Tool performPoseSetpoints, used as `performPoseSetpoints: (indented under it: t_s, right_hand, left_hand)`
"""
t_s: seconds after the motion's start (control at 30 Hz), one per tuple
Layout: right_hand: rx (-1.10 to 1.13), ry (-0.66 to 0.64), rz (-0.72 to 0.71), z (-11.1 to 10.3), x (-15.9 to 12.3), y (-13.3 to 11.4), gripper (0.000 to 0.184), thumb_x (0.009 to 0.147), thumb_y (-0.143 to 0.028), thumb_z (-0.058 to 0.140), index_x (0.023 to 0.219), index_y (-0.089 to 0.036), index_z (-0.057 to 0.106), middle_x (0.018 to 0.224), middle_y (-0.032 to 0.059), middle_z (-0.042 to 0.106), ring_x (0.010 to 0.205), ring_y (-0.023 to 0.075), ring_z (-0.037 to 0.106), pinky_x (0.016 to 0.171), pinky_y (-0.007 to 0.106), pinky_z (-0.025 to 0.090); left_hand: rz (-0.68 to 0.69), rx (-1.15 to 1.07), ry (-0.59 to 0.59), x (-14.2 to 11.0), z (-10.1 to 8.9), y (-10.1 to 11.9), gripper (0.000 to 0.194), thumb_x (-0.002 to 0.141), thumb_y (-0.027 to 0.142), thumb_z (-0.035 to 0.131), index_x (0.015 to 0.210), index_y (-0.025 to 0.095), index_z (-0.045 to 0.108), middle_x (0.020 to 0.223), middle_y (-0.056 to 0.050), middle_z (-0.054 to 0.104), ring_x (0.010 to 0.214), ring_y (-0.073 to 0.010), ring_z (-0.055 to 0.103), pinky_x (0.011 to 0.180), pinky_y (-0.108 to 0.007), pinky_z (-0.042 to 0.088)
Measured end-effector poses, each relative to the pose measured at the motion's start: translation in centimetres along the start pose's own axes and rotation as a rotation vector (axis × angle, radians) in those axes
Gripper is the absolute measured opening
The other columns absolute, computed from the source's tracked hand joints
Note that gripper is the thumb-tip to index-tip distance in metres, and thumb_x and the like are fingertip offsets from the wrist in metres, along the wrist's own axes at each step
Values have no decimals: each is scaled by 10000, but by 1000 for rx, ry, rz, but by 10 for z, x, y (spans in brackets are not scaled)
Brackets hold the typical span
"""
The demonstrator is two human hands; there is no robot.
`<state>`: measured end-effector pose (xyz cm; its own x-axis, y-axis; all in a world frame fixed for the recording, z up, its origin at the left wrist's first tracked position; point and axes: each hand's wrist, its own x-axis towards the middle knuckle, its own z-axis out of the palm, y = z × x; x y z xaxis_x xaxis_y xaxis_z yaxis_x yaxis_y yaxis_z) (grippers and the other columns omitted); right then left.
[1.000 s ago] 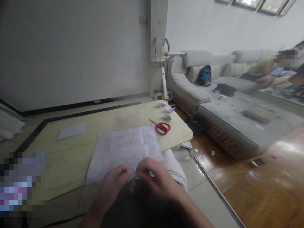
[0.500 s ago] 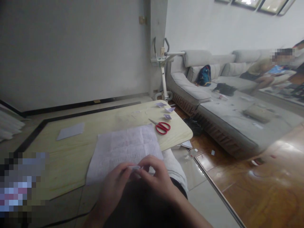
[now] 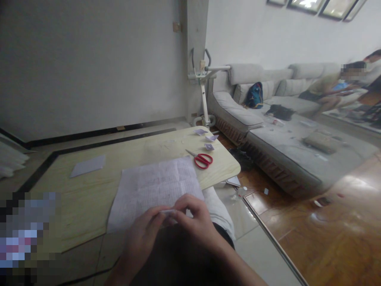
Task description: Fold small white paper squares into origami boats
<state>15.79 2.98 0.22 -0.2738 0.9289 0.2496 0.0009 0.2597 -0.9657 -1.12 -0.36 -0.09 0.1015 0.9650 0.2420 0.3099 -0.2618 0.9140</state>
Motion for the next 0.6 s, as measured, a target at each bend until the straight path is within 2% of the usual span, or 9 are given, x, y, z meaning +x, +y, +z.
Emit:
performPoseSetpoints:
  t_s: [0.2,0.4,0.5,0.6]
  right_hand:
    - [7,9,-18,1,1,0,134,842,-241,661,725,-176,667,724,15,624,693,157,573,657,275,450]
    - [-16,32,-45,1,2,0,134,832,-239,670,712,-180,682,716,16,641,688,158,592,663,273,467]
    - [2,42,27,0,1,0,110,837,-266,656,779,-182,694,764,27,651,733,172,606,692,282,477]
    - [35,58,122,0,1,0,114,818,-286,655,787,-180,686,755,21,641,730,173,600,681,277,474]
  left_hand:
    - [46,30,26,0,0,-2,193,954,243,502,1003,242,689,879,4,757,782,-129,713,725,-199,550]
    - [-14,11,12,1,1,0,210,961,273,492,1000,229,694,900,-14,766,783,-148,730,713,-222,569]
    - [50,69,70,1,0,-2,198,949,250,506,1006,227,694,895,-15,772,775,-157,737,712,-237,581]
    - [180,196,159,0,-2,-7,174,925,219,534,994,207,694,885,-33,772,804,-175,737,759,-269,587]
